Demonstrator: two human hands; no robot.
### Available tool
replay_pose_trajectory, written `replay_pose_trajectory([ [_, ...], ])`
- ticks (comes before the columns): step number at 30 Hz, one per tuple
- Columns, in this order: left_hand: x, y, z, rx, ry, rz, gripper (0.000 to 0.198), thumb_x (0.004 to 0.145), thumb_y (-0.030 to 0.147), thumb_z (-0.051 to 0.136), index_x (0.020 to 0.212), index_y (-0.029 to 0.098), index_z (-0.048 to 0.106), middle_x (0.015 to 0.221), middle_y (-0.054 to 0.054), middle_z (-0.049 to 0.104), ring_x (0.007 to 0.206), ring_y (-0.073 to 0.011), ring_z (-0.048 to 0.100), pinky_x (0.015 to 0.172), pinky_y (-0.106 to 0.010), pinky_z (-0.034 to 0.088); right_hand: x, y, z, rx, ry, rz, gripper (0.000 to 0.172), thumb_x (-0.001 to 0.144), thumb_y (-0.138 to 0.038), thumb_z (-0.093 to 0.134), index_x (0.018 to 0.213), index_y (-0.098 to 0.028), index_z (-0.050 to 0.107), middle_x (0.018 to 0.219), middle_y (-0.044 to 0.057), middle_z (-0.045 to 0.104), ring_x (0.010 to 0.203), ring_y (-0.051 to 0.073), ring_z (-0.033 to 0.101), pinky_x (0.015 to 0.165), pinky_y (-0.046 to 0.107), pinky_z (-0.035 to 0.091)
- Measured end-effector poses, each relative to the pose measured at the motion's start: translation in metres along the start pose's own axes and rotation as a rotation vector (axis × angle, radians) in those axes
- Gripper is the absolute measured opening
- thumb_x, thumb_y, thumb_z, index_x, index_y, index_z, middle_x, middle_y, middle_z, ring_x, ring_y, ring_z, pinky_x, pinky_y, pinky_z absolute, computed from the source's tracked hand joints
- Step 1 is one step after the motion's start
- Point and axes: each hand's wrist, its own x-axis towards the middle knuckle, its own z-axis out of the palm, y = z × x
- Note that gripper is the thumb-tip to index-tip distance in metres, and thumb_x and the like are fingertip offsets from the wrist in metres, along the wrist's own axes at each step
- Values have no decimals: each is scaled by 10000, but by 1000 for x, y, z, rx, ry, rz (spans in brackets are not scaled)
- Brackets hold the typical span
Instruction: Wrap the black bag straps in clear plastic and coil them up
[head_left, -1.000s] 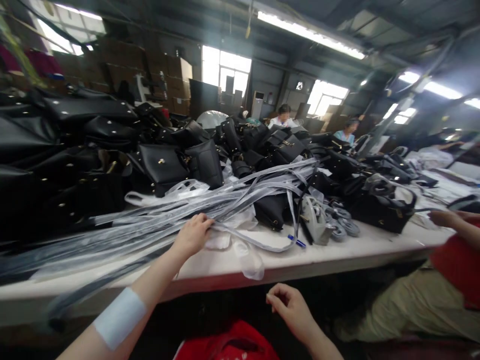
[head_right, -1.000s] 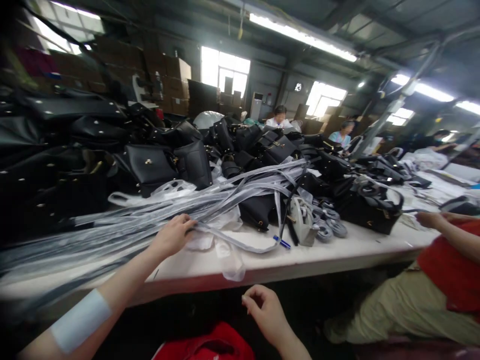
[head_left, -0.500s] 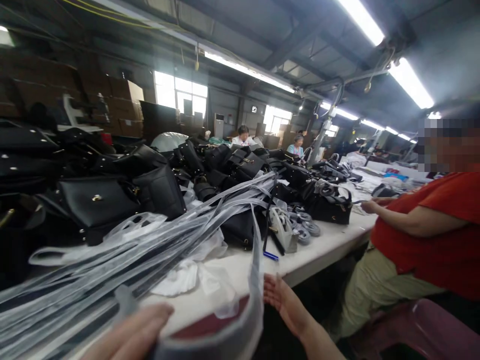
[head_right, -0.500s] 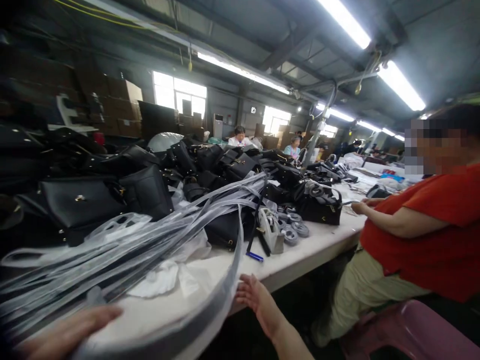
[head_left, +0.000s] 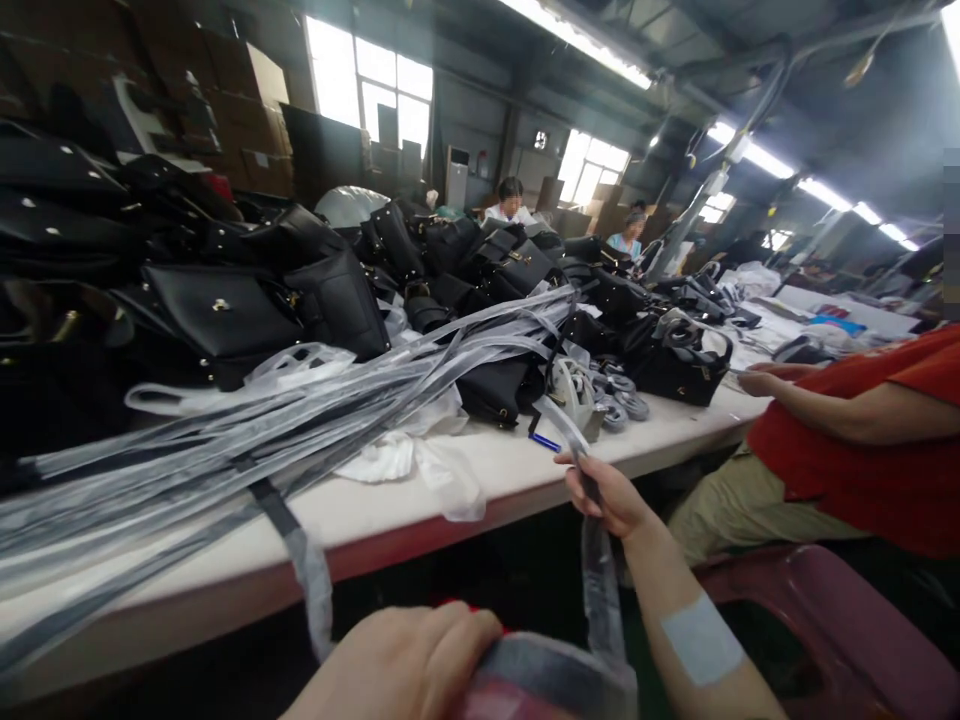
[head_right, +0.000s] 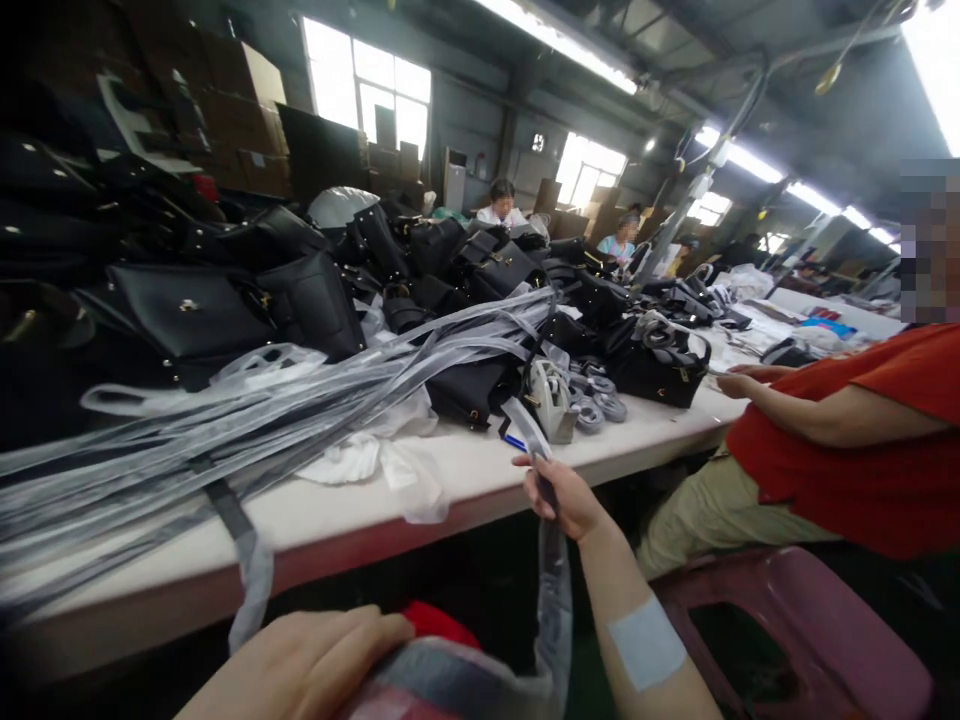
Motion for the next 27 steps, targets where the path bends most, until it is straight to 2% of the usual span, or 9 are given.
replay_pose_trajectory([
  [4, 24, 3, 2, 36, -278, -93, 184, 859, 171, 493, 923, 217, 660, 796, -54, 747, 692, -242, 714, 606, -314, 545, -63, 24, -71, -340, 101, 196, 456, 793, -565, 635, 1012, -166, 652, 500, -49, 499, 312, 56, 308, 343, 191, 154],
  [6, 38, -3, 19, 50, -370, -52, 182, 856, 175, 508, 879, 185, 688, 779, -81, 749, 690, -257, 717, 590, -317, 536, -85, 39, -113, -520, 170, 304, 490, 795, -607, 579, 1019, -182, 676, 525, -27, 528, 316, 85, 351, 359, 231, 278],
  [9, 55, -14, 54, 23, -483, 33, 181, 843, 204, 552, 807, 166, 726, 778, -101, 757, 685, -258, 717, 566, -314, 534, -94, 56, -150, -991, 385, 435, 431, 682, -602, 640, 785, -190, 708, 594, 96, 625, 542, 275, 613, 561, 416, 503],
  [12, 74, -15, 84, -3, -527, 69, 213, 848, 230, 552, 767, 154, 734, 796, -115, 760, 688, -253, 712, 545, -323, 540, -88, 63, -120, -1132, 377, 226, 479, 664, -585, 651, 926, -190, 719, 1007, 206, 708, 1028, 410, 632, 867, 509, 506],
  [15, 92, -10, 101, -9, -518, 85, 217, 856, 207, 530, 826, 145, 736, 833, -118, 760, 740, -256, 714, 580, -337, 553, -80, 69, -36, -795, -154, 127, 587, 796, -558, 589, 1277, -220, 597, 1328, 155, 598, 1232, 329, 544, 1022, 444, 443],
  [18, 95, -15, 99, -20, -504, 64, 226, 867, 209, 515, 866, 151, 734, 826, -104, 759, 735, -249, 713, 607, -334, 549, -72, 74, 27, -708, -521, 213, 488, 846, -504, 603, 1236, -212, 632, 1188, 119, 677, 1063, 283, 630, 958, 402, 480],
  [20, 85, -27, 87, -24, -480, -3, 265, 890, 302, 505, 881, 165, 733, 813, -105, 756, 710, -254, 709, 590, -335, 539, -66, 74, 26, -749, -597, 288, 405, 875, -516, 568, 1091, -200, 702, 976, 83, 720, 879, 239, 654, 836, 354, 517],
  [24, 49, -59, 52, 40, -376, -235, 266, 868, 360, 540, 892, 182, 736, 816, -121, 755, 734, -280, 711, 614, -344, 524, -45, 70, -51, -831, -411, 406, 505, 827, -637, 551, 854, -171, 743, 648, 57, 658, 601, 195, 589, 580, 295, 489],
  [27, 41, -66, 43, 48, -352, -310, 292, 885, 367, 517, 879, 181, 741, 810, -120, 754, 747, -275, 708, 636, -334, 513, -30, 69, -75, -919, -390, 403, 457, 768, -612, 641, 886, -188, 765, 888, 111, 727, 843, 275, 655, 790, 359, 518],
])
